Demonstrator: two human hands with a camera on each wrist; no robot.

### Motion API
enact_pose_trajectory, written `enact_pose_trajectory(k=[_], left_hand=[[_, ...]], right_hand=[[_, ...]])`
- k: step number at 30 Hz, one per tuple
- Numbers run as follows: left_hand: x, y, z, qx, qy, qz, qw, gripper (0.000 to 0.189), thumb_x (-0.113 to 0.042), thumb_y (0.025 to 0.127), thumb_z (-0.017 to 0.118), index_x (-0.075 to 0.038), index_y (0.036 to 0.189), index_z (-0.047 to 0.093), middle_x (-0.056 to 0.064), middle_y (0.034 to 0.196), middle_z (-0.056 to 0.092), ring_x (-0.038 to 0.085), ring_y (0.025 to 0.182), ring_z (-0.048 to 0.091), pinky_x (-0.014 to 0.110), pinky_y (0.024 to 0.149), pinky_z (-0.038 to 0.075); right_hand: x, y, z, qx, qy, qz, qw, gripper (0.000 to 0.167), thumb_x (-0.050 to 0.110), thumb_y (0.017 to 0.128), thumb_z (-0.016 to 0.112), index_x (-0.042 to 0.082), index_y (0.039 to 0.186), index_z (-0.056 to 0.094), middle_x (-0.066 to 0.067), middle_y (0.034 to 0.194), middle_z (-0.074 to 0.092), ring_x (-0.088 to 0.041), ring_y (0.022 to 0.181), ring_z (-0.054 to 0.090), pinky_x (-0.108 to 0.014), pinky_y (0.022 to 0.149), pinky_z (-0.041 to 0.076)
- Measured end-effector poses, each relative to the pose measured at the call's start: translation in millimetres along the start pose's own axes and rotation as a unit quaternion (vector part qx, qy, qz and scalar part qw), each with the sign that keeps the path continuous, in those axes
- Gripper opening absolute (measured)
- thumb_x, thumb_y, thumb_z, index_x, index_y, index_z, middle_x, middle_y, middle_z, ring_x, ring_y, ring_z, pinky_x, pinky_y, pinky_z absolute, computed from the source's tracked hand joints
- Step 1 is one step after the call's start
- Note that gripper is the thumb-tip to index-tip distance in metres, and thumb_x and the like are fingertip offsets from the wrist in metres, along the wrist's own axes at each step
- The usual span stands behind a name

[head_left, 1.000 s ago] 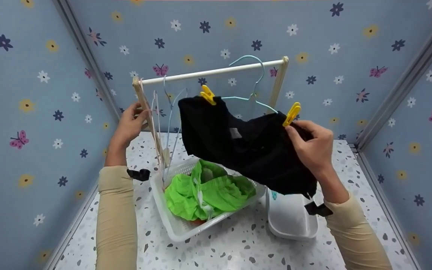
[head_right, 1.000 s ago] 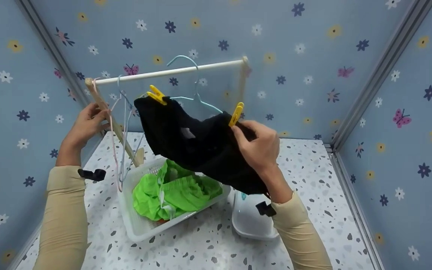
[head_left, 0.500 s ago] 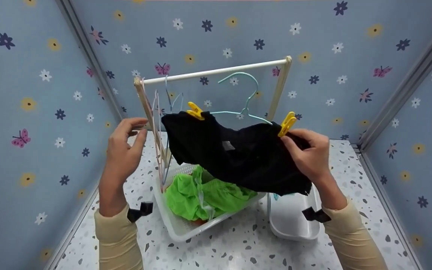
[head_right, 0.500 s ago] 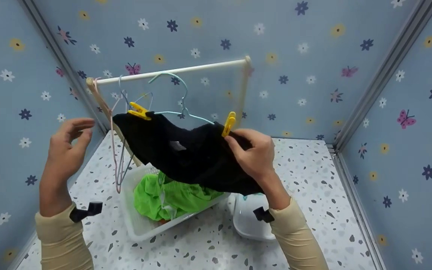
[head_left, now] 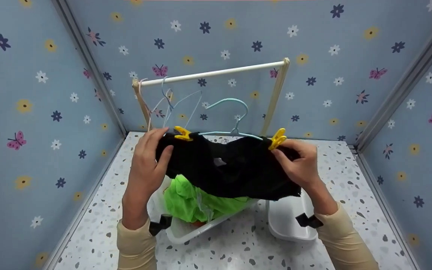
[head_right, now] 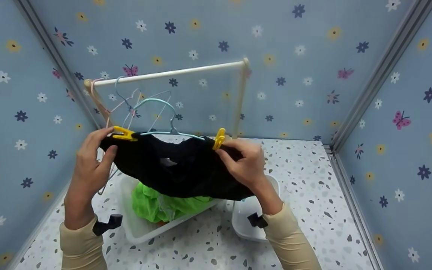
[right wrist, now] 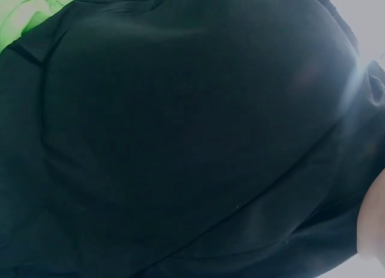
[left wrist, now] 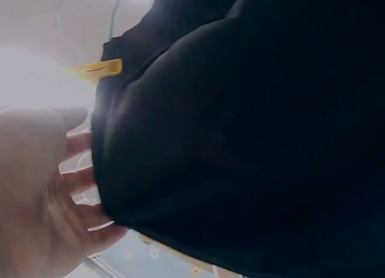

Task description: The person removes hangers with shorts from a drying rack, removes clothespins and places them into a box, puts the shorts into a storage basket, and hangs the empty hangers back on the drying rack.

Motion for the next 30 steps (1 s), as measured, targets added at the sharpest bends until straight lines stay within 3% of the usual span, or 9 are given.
enact_pose_trajectory(k=[4,7,11,14,18,22,26,30], left_hand=[[1.0,-4.9,-4.2,-0.038,0.015,0.013,0.9991,0.020,-0.011,0.096,0.060,-0.008,0.115,0.067,0.008,0.106,0.064,0.028,0.106,0.055,0.044,0.094,0.039],[0.8,-11.5,-9.6,-0.076,0.006,0.037,0.9964,0.013,-0.014,0.097,0.060,-0.008,0.103,0.070,0.006,0.089,0.063,0.026,0.081,0.053,0.037,0.076,0.040],[0.3,-21.8,-16.7,-0.135,-0.011,0.078,0.9878,0.026,-0.028,0.096,0.062,-0.005,0.089,0.071,0.006,0.073,0.059,0.025,0.063,0.051,0.034,0.062,0.039],[1.1,-27.4,-22.0,-0.169,-0.026,0.092,0.9810,0.033,-0.033,0.094,0.066,-0.002,0.082,0.070,0.007,0.069,0.061,0.024,0.058,0.054,0.034,0.059,0.041],[-2.0,-32.7,-31.4,-0.214,-0.021,0.105,0.9708,0.032,-0.030,0.091,0.069,-0.001,0.078,0.071,0.008,0.064,0.061,0.025,0.053,0.053,0.033,0.055,0.040],[-11.5,-34.7,-39.7,-0.256,0.017,0.118,0.9592,0.030,-0.027,0.091,0.070,-0.001,0.076,0.072,0.009,0.058,0.056,0.026,0.047,0.049,0.036,0.049,0.036],[-17.7,-36.8,-42.0,-0.272,0.059,0.120,0.9530,0.028,-0.025,0.091,0.070,-0.001,0.076,0.072,0.009,0.056,0.051,0.027,0.045,0.044,0.038,0.046,0.031],[-21.3,-42.4,-40.3,-0.276,0.101,0.122,0.9481,0.026,-0.023,0.092,0.068,-0.002,0.077,0.072,0.007,0.054,0.043,0.026,0.042,0.037,0.038,0.043,0.025]], right_hand=[[-2.1,-1.4,7.1,-0.002,0.014,-0.019,0.9997,0.016,-0.015,0.069,0.073,-0.007,0.083,0.070,-0.016,0.082,0.070,-0.019,0.077,0.068,-0.022,0.076,0.050],[-5.9,-2.0,12.3,-0.012,0.016,-0.029,0.9994,0.013,-0.011,0.072,0.074,-0.006,0.083,0.070,-0.015,0.082,0.071,-0.021,0.076,0.068,-0.022,0.076,0.050],[-13.1,-4.6,19.2,-0.029,0.021,-0.028,0.9990,0.013,-0.010,0.072,0.075,-0.007,0.084,0.070,-0.015,0.083,0.071,-0.022,0.077,0.068,-0.024,0.077,0.050],[-18.4,-6.6,25.9,-0.037,0.024,-0.017,0.9989,0.016,-0.011,0.070,0.076,-0.007,0.084,0.070,-0.015,0.083,0.071,-0.020,0.078,0.067,-0.024,0.077,0.050],[-25.6,-5.9,37.7,-0.038,0.032,0.015,0.9986,0.020,-0.015,0.069,0.076,-0.006,0.085,0.070,-0.014,0.083,0.070,-0.021,0.078,0.066,-0.024,0.076,0.050],[-33.9,-3.2,53.6,-0.017,0.031,0.075,0.9966,0.017,-0.010,0.076,0.076,-0.004,0.091,0.070,-0.013,0.089,0.069,-0.023,0.084,0.065,-0.027,0.079,0.049],[-40.8,-3.8,70.4,0.018,0.011,0.146,0.9891,0.018,-0.001,0.084,0.073,-0.003,0.101,0.067,-0.012,0.099,0.067,-0.023,0.094,0.063,-0.032,0.085,0.047],[-44.0,-7.1,79.2,0.043,0.031,0.188,0.9808,0.032,-0.001,0.086,0.070,-0.005,0.116,0.058,-0.015,0.107,0.066,-0.028,0.102,0.061,-0.045,0.093,0.045]])
Point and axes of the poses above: each hand's wrist, its own y-axis towards the middle knuckle, its own z-axis out of the palm, x = y × z, the point moved 6 cm from there along y, towards the middle knuckle
